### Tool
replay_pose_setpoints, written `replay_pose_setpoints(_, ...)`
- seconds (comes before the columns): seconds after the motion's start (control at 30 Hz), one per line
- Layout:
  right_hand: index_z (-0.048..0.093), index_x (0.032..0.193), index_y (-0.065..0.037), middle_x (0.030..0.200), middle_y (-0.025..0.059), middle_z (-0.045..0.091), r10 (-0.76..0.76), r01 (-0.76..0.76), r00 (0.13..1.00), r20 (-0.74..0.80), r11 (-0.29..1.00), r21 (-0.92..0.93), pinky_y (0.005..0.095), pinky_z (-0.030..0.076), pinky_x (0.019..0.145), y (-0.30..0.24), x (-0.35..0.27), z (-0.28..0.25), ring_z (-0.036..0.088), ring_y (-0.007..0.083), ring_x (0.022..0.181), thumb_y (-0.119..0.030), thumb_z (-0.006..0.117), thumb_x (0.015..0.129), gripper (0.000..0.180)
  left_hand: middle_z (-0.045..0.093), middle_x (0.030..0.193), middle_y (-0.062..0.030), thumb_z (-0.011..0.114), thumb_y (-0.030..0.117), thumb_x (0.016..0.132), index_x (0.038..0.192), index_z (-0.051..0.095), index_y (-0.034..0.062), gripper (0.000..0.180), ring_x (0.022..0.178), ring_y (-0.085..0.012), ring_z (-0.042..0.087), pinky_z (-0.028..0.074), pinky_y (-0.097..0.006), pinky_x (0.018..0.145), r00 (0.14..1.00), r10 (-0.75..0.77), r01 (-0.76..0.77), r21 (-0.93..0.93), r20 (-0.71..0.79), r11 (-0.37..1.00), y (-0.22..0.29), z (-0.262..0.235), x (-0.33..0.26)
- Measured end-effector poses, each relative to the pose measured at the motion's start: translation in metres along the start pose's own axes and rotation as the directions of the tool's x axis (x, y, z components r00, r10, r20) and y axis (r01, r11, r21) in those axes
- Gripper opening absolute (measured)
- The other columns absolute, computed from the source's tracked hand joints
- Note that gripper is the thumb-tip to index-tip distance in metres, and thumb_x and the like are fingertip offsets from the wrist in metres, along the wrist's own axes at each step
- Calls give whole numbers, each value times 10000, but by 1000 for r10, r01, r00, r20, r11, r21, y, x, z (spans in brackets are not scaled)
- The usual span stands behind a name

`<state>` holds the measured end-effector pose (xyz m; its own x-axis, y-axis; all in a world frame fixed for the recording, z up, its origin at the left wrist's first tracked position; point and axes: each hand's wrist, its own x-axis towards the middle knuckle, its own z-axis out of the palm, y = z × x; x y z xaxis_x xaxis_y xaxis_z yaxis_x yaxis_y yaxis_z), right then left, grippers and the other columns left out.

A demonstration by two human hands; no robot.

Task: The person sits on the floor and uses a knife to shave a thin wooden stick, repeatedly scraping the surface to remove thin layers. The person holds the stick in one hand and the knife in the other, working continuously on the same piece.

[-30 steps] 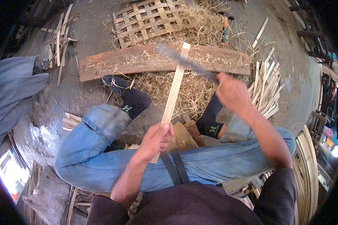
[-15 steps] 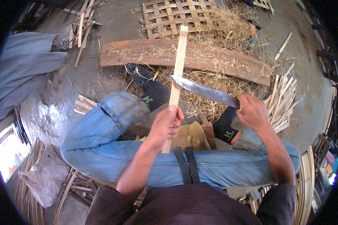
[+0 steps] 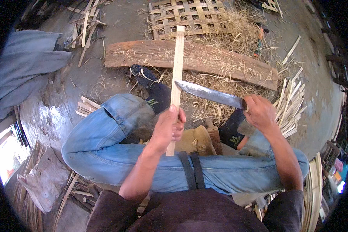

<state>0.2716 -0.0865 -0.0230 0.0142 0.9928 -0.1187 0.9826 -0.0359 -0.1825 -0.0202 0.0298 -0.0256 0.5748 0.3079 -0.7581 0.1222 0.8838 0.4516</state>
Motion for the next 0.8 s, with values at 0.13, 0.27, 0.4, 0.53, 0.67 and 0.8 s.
replay_pose_setpoints(0.13,570,912,-91,783,62,589,-18,20,996,-88,999,27,392,517,624,-10,2,13,625,267,734,-75,690,661,278,287,631,90,370,535,1007,872,472,98,468,486,-4,234,193,-188,423,976,-163,156,62,147,986,0,11,-4)
replay_pose_setpoints(0.27,559,885,-88,771,74,594,-16,17,1000,-26,998,55,392,522,624,-19,6,15,630,272,720,-85,658,696,214,289,638,92,376,532,1007,874,472,99,463,494,-3,233,187,-185,426,955,-243,227,111,167,968,-17,19,1)
replay_pose_setpoints(0.4,554,903,-78,774,91,611,-14,9,998,57,995,98,415,530,624,-28,4,11,647,303,713,-110,656,722,210,287,634,94,388,526,1007,878,477,90,463,503,-5,238,184,-189,430,964,-214,191,152,156,970,-15,17,-1)
replay_pose_setpoints(0.53,558,947,-53,770,147,635,242,-246,969,57,964,102,453,525,615,3,9,17,647,361,691,-135,661,761,228,282,618,99,398,505,1010,872,482,82,452,500,-7,237,183,-196,431,969,-169,139,165,183,976,-17,17,-1)
replay_pose_setpoints(0.67,519,941,-29,817,220,653,446,-471,879,169,866,166,486,533,663,9,19,-10,647,407,760,-124,580,824,162,274,601,107,411,469,1012,862,489,81,423,487,-9,236,185,-200,429,972,-164,142,135,166,981,-15,18,-1)
replay_pose_setpoints(0.8,521,952,-38,779,168,648,44,-123,959,279,955,270,486,538,659,-45,-10,0,658,384,740,-143,583,815,184,283,589,104,428,480,1001,836,489,95,423,467,-1,240,196,-193,408,986,-142,129,143,85,981,-16,14,6)
